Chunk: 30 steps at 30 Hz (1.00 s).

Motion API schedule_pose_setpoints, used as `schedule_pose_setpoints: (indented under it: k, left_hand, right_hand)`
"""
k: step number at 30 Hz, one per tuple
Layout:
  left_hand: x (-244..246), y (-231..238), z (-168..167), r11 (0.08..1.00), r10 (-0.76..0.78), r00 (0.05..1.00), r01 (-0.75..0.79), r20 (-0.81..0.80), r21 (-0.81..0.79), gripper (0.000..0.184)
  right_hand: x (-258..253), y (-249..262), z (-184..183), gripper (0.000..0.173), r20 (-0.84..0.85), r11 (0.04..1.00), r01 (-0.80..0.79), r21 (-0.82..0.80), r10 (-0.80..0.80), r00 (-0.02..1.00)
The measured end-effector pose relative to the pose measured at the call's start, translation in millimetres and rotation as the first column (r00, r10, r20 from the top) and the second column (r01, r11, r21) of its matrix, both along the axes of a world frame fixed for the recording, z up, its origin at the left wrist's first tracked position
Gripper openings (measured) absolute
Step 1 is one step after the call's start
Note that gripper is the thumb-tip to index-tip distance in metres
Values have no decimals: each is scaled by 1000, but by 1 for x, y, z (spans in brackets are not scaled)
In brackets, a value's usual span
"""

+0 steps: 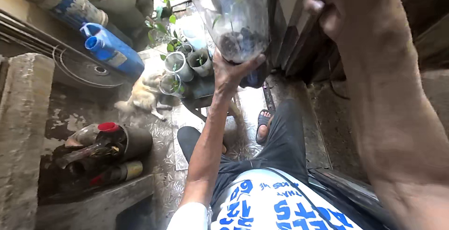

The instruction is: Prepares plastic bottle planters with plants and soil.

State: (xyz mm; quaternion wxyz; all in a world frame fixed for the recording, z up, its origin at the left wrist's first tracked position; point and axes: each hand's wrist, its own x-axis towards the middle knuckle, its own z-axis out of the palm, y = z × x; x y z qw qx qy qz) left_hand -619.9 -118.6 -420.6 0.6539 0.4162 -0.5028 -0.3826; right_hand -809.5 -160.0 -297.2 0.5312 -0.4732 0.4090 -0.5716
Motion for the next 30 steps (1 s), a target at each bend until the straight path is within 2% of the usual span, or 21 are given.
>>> schedule_pose_setpoints:
  k: [4,7,10,16,20,22,26,30]
  left_hand:
    - [3,-22,9,982,186,975,-187,-123,3,79]
    - [8,-36,20,947,322,941,-320,-104,36,78]
    - [10,-45,31,888,457,888,-452,-52,89,80]
    - [15,-54,44,844,532,845,-524,-56,111,78]
    - [13,-55,41,815,574,818,-563,-48,137,80]
    - [12,-57,37,812,581,811,-573,-64,114,77]
    - [8,-54,35,788,606,794,-590,-45,175,78]
    - [5,-53,34,808,587,801,-570,-117,146,70]
  right_hand:
    - [-19,50,-58,41,-143,999,27,-38,-32,989]
    - [-21,99,-118,39,-239,1000,8,-28,-15,971]
    - [-14,129,-152,43,-295,1000,3,8,0,955]
    - [-7,156,-166,38,-420,998,-54,-40,32,907]
    - [-2,158,-168,37,-456,995,-81,-51,49,888]
    - [2,156,-167,36,-472,995,-89,-43,59,879]
    - [8,150,-166,34,-479,994,-104,-16,84,874]
    - [12,146,-169,35,-462,995,-101,-11,85,883]
